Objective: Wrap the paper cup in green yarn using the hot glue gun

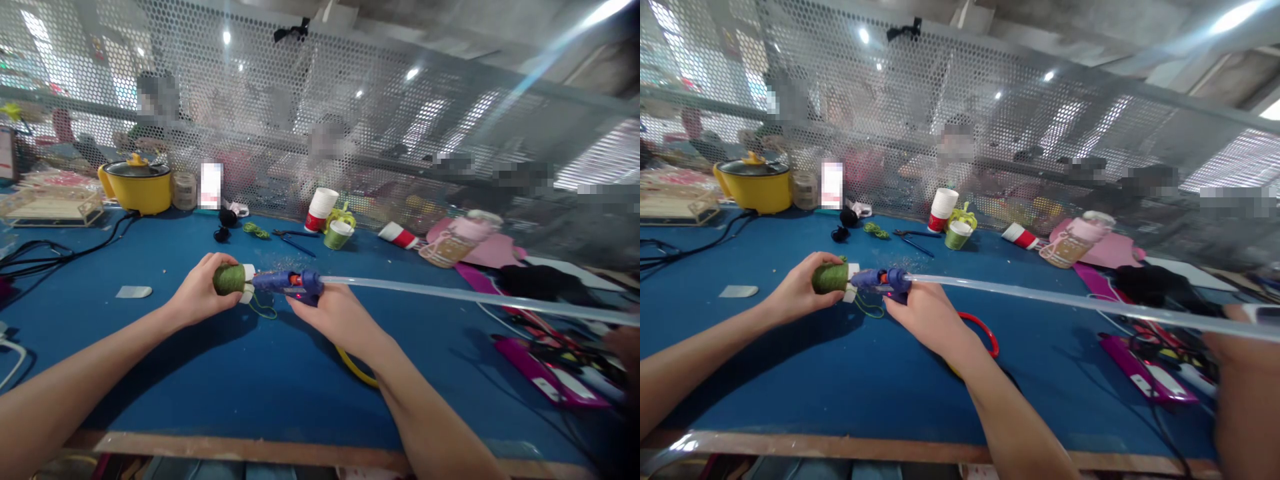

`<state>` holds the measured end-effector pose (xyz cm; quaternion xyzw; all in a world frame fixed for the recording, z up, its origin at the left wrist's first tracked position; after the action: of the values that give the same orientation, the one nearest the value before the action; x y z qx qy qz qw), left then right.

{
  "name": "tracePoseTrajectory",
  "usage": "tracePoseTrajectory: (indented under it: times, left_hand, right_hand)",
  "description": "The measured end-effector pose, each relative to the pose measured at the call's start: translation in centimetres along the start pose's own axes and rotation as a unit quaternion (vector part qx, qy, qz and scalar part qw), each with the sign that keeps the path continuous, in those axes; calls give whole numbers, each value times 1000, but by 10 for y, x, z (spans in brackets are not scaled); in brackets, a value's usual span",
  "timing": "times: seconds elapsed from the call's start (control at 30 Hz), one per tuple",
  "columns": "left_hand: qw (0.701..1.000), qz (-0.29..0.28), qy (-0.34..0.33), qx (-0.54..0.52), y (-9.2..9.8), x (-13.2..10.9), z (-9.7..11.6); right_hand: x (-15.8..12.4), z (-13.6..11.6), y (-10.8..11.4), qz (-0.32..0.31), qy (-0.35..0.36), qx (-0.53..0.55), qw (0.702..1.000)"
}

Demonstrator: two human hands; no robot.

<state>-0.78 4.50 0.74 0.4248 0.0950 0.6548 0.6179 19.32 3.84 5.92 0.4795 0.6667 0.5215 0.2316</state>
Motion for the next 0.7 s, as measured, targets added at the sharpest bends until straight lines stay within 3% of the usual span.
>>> tracePoseTrajectory:
  times: [0.43, 0.7]
  left_hand:
    - [997, 1, -70, 10, 0, -3, 12]
    - [994, 4, -107, 10, 1, -6, 19]
  right_hand:
    - [2, 3, 3, 49, 24, 12, 998]
    - [4, 4, 4, 41, 6, 20, 999]
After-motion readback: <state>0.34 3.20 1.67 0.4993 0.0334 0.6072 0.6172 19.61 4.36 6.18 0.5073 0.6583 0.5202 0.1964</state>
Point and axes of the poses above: each hand's wrist, its own x-axis towards the middle knuckle, its own y-axis out of the back of the hand, z = x × y, the point moved 4 cm from there along x, towards the middle knuckle, and after that the axes turned 1 degree about -x, right-handed, at the moved point
